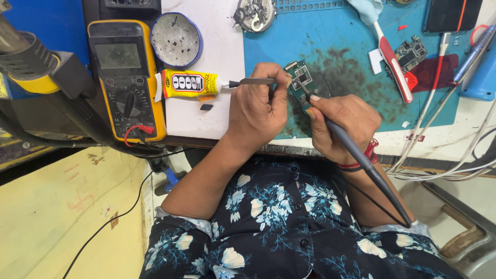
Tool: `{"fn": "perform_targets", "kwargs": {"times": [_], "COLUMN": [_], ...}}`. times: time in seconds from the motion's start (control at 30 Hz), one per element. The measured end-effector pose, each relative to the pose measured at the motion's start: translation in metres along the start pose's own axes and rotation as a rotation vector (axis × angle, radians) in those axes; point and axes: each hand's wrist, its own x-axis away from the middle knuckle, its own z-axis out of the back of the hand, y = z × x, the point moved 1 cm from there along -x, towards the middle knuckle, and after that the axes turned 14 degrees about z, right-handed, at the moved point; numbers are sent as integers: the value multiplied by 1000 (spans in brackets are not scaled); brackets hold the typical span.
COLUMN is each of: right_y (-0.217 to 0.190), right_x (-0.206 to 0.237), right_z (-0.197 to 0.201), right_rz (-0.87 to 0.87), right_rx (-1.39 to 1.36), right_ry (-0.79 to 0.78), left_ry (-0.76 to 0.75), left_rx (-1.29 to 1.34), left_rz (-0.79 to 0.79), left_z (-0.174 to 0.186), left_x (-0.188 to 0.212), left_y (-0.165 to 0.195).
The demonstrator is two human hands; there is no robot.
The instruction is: The person uses a soldering iron and tweezers to apply solder to multiple points on a small green circuit board. They repeatedly heat and adjust tiny components while holding the board steady with the other hand.
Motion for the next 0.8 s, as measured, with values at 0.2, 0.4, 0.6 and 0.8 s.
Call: {"fn": "perform_targets", "kwargs": {"times": [0.2, 0.4, 0.6, 0.8], "right_y": [-2, -6, 0, 3], "right_x": [0, -5, -7, 3], "right_z": [0, -1, 4, 2], "right_rz": [1, -10, -21, -162], "right_rx": [14, 30, 130, 13], "right_ry": [-22, -27, 66, 87], "left_ry": [-10, -9, -24, 8], "left_rx": [12, 13, 6, 19], "left_rz": [14, 20, 49, 33], "left_z": [-1, -2, -2, -2], "left_x": [-1, -2, -2, -2], "left_y": [-1, -1, -2, -3]}}
